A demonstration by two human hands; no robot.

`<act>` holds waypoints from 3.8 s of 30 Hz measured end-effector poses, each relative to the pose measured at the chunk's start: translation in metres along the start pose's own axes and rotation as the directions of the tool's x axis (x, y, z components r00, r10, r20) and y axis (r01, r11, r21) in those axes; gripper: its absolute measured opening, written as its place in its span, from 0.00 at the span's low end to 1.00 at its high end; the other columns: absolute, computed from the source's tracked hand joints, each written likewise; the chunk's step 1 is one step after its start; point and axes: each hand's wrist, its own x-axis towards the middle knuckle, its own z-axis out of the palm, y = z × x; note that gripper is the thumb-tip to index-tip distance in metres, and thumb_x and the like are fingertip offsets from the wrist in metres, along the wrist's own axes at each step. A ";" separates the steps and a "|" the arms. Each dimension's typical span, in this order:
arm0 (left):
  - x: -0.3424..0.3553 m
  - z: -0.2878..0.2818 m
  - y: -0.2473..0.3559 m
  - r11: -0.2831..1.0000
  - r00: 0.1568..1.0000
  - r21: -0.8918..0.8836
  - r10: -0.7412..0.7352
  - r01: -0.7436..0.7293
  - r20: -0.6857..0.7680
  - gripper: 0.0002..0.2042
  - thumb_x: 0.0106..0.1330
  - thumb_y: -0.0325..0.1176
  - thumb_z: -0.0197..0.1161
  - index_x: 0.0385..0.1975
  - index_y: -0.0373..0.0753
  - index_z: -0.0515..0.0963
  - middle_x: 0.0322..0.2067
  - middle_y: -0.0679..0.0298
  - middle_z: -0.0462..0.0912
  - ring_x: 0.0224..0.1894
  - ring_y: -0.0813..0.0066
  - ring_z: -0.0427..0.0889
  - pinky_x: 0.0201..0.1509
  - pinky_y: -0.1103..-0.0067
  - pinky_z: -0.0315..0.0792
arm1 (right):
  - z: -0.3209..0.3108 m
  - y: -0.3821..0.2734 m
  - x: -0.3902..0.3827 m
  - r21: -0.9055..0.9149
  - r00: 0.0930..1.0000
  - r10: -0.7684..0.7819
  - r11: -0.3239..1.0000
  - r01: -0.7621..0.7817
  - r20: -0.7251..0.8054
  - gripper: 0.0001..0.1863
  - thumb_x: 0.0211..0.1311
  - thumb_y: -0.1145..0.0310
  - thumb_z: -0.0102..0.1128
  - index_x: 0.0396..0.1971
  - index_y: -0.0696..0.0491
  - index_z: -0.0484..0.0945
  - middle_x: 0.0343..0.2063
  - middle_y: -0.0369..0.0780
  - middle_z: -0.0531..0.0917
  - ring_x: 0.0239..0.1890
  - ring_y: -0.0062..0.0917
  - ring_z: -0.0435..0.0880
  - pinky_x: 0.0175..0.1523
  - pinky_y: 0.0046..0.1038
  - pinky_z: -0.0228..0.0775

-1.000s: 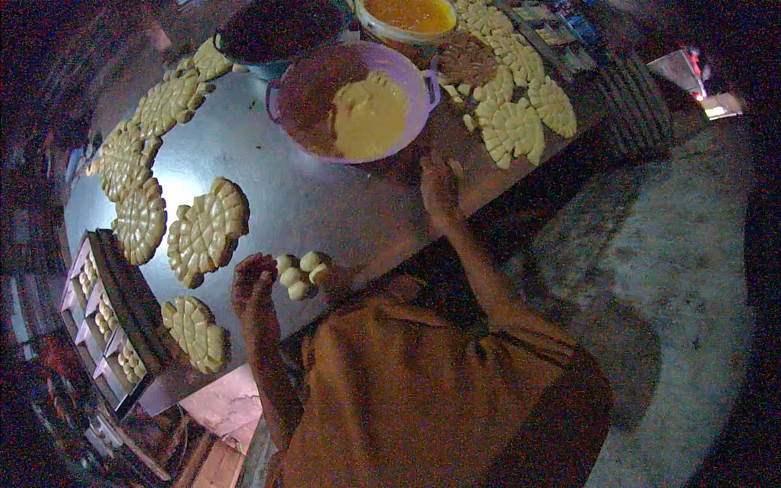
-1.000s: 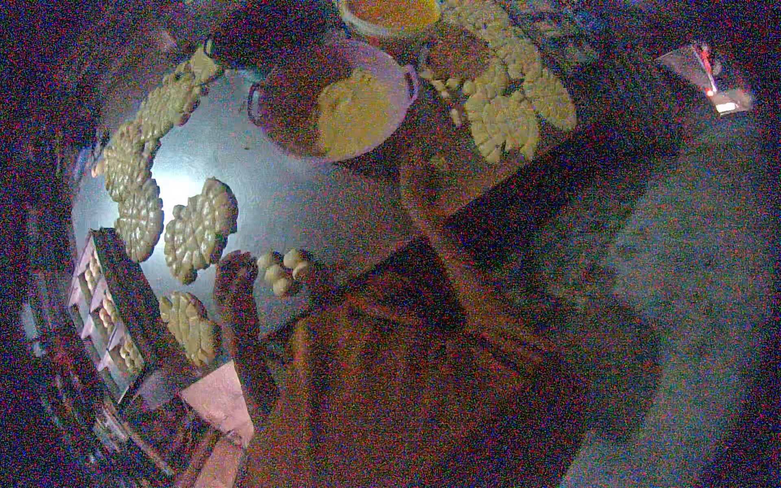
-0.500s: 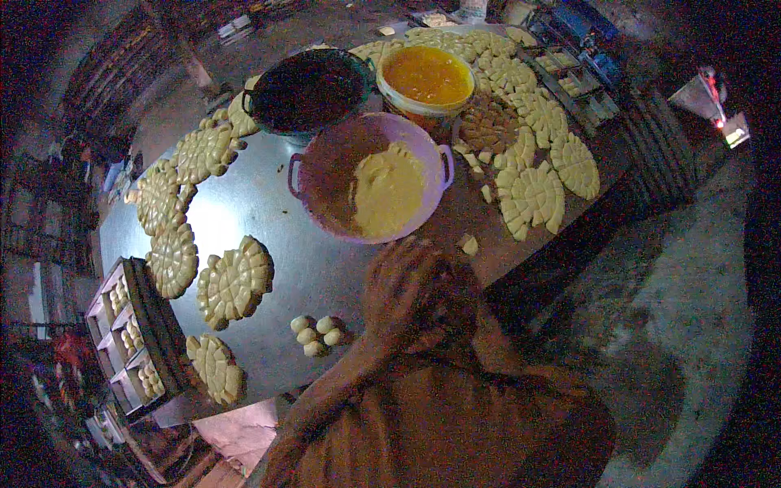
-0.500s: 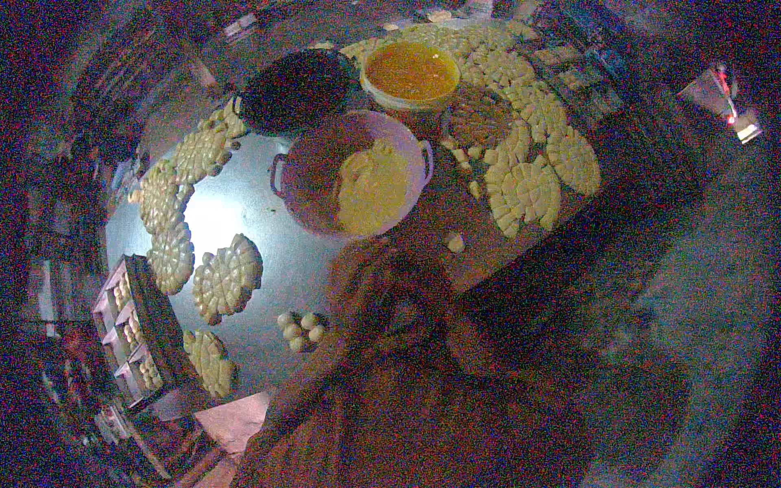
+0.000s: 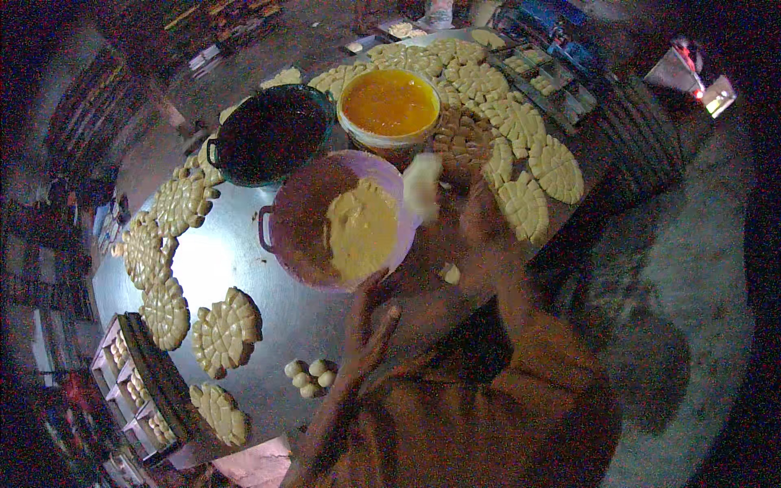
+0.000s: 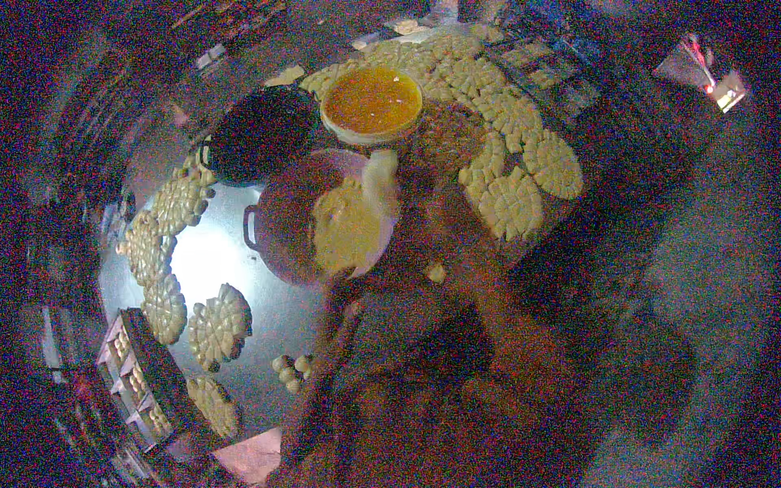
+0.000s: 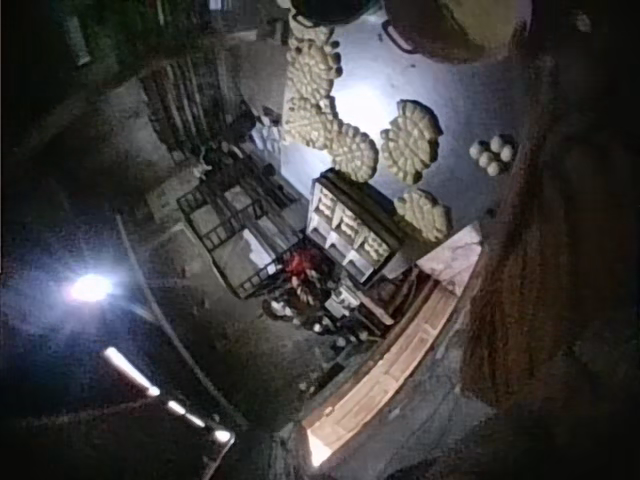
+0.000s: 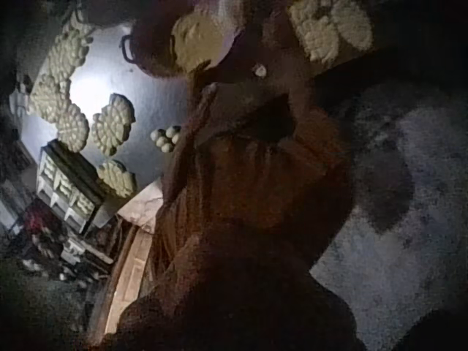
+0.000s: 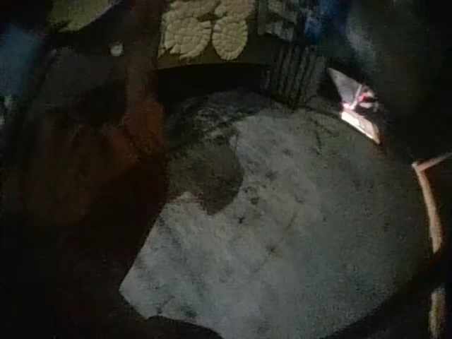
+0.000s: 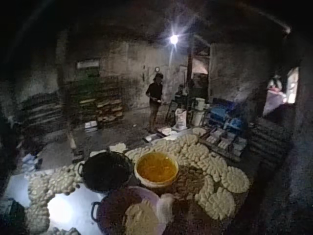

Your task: The person shapes dough pieces by hand and places them into metal baking trays.

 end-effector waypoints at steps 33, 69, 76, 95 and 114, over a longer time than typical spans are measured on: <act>-0.017 -0.055 -0.014 0.585 0.878 -0.712 -0.470 0.389 0.093 0.30 0.73 0.54 0.54 0.65 0.37 0.66 0.62 0.53 0.73 0.63 0.60 0.73 0.72 0.62 0.61 | 0.089 -0.006 0.059 0.090 0.783 0.103 0.976 -0.199 0.613 0.34 0.63 0.74 0.65 0.68 0.54 0.61 0.57 0.40 0.78 0.55 0.27 0.81 0.60 0.30 0.76; -0.098 -0.166 0.027 0.917 0.932 -0.229 -0.352 0.326 -0.082 0.13 0.72 0.40 0.63 0.46 0.37 0.80 0.38 0.64 0.84 0.38 0.77 0.81 0.43 0.76 0.75 | 0.232 0.052 -0.100 -0.580 0.691 -0.159 0.432 0.691 0.705 0.22 0.57 0.65 0.69 0.52 0.50 0.79 0.48 0.42 0.84 0.49 0.37 0.84 0.58 0.38 0.77; -0.094 -0.158 -0.013 0.529 0.869 -0.768 -0.489 0.362 0.072 0.16 0.72 0.44 0.63 0.51 0.41 0.77 0.45 0.65 0.83 0.43 0.73 0.82 0.44 0.76 0.78 | 0.249 0.094 -0.112 -0.470 0.567 -0.394 0.320 0.822 0.723 0.28 0.53 0.74 0.68 0.58 0.50 0.77 0.55 0.41 0.82 0.57 0.38 0.82 0.61 0.36 0.76; -0.093 -0.155 0.022 0.956 0.963 -0.289 -0.119 0.046 -0.243 0.16 0.68 0.30 0.64 0.54 0.34 0.76 0.49 0.59 0.82 0.53 0.69 0.81 0.58 0.72 0.74 | 0.278 0.116 -0.141 -0.434 0.899 -0.432 0.797 0.421 0.079 0.13 0.58 0.77 0.70 0.44 0.57 0.85 0.41 0.41 0.85 0.42 0.26 0.85 0.47 0.26 0.80; -0.110 -0.163 0.030 0.974 0.962 -0.106 -0.214 0.198 -0.167 0.15 0.69 0.36 0.65 0.47 0.31 0.81 0.44 0.57 0.86 0.45 0.69 0.84 0.54 0.72 0.78 | 0.270 0.102 -0.134 -0.706 0.764 -0.491 0.353 0.614 0.419 0.15 0.56 0.73 0.69 0.45 0.50 0.86 0.43 0.41 0.85 0.42 0.34 0.84 0.47 0.31 0.79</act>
